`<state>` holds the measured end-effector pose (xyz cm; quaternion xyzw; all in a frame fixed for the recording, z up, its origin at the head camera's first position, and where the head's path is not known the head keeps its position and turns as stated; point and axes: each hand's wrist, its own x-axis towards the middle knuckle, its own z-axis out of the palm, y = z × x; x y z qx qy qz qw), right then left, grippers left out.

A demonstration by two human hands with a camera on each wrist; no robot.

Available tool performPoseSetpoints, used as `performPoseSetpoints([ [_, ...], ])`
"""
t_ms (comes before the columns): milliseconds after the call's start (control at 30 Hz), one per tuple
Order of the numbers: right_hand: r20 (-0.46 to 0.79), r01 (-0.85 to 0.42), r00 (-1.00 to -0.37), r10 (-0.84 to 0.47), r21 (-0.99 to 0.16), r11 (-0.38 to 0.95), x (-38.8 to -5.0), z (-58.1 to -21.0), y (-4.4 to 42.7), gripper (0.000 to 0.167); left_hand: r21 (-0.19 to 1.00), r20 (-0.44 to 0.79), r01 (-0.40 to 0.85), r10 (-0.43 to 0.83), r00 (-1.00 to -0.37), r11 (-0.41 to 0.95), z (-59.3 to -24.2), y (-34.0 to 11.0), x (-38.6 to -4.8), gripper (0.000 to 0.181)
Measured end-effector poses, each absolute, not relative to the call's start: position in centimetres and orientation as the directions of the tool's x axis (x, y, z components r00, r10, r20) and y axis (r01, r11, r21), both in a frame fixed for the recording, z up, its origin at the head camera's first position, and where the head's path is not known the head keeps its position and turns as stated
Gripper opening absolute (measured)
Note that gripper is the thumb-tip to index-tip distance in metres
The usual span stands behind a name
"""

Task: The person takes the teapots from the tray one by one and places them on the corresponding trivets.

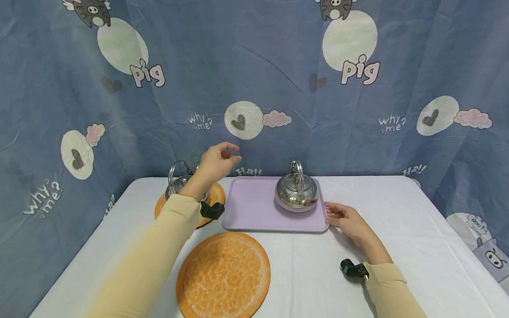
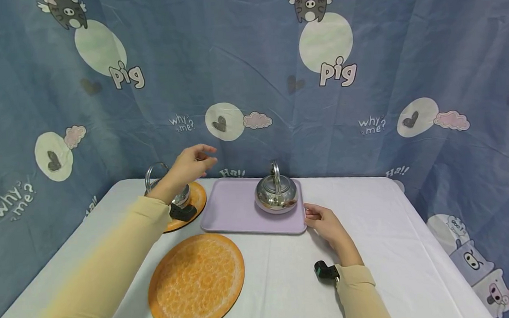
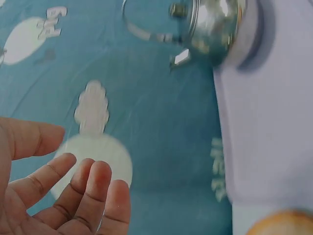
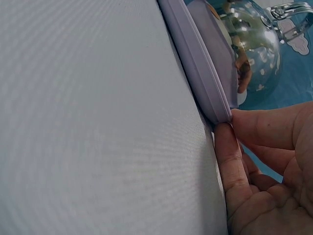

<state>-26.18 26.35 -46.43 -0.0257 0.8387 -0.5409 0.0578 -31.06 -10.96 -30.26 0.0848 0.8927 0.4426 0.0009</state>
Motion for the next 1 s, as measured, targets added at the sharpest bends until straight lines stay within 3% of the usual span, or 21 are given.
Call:
performPoseSetpoints([
  [600,-0.066,0.012,-0.99,-0.123,-0.919,0.395,-26.3,-46.5,26.6,0.057,0.876,0.087,0.206,0.276,-0.957,0.437,-34.1,-0.9,-30.1,0.046],
  [1000,-0.06,0.007,-0.99,-0.124,-0.92,0.391,-26.2,-46.5,26.4,0.057,0.88,0.115,0.198,0.213,-0.97,0.431,-35.0,2.6,-29.9,0.048],
])
